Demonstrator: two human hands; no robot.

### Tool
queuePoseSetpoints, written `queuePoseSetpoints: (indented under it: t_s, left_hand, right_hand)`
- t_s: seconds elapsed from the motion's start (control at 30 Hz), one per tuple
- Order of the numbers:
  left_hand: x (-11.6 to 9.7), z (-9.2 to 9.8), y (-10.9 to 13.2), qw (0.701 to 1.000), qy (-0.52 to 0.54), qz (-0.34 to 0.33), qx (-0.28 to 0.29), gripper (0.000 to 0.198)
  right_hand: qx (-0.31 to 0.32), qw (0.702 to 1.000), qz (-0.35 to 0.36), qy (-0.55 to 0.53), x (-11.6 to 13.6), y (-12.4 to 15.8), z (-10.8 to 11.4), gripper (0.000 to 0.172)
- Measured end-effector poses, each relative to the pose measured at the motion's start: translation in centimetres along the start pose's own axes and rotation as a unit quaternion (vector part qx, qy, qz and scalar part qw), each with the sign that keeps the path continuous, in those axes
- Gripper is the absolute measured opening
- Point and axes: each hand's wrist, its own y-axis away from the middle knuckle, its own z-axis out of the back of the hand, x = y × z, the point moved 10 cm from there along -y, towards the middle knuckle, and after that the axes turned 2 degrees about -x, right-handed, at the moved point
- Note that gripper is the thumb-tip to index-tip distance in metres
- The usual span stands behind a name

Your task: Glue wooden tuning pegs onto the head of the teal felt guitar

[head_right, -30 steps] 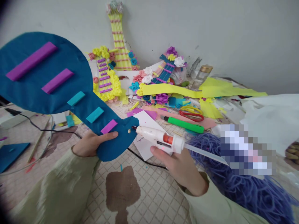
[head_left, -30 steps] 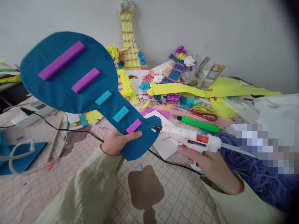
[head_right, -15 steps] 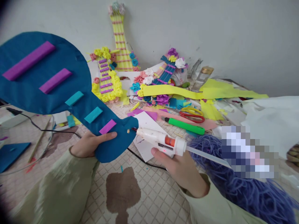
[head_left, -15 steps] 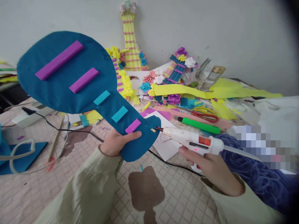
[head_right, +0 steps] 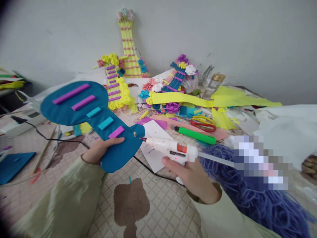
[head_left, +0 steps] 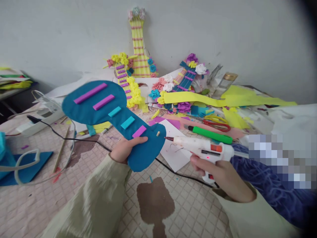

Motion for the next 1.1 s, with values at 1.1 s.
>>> queuePoseSetpoints:
  t_s: [1.1]
  left_hand:
    - [-6.3, 2.2, 1.6, 0.981, 0.068, -0.161, 0.079, 0.034]
  right_hand:
    - [-0.007, 0.991, -0.103, -0.084, -0.9, -12.8, -7.9, 0.029]
